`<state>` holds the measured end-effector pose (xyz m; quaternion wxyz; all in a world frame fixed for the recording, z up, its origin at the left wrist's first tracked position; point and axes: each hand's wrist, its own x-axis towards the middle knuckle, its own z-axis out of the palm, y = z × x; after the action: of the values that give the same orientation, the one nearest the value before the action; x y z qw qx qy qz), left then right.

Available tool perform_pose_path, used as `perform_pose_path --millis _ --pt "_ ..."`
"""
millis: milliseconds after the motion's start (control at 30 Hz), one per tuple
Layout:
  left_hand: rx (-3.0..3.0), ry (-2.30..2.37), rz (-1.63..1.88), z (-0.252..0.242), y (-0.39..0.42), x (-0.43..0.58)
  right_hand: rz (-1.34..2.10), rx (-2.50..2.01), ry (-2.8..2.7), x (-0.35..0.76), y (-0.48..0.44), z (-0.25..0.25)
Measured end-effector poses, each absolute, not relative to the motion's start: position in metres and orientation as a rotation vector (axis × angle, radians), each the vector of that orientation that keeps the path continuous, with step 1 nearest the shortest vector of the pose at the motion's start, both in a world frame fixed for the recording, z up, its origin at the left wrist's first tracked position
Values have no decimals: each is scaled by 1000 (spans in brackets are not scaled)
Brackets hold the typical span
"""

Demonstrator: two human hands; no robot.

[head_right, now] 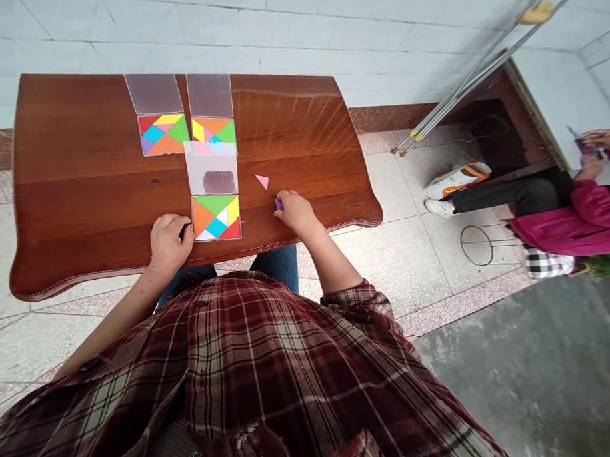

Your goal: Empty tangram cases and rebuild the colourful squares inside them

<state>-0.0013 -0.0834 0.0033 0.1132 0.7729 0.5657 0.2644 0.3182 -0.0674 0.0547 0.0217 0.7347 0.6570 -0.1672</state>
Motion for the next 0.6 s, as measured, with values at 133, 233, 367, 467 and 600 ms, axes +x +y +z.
perform_pose_path --millis 133,233,367,467,600 --pt "2264 1656 782 4 -84 -1 -567 2233 2087 326 -66 51" --pt "2240 1656 785 5 -84 0 -583 2210 2109 327 -65 50" --pt "2223 1651 765 5 -85 1 -567 2204 2123 323 -68 54" --pt "2240 1659 759 5 -84 1 -534 2194 2137 321 -71 59" --pt "2251 1654 753 5 -84 1 -499 2192 2147 321 -71 62"
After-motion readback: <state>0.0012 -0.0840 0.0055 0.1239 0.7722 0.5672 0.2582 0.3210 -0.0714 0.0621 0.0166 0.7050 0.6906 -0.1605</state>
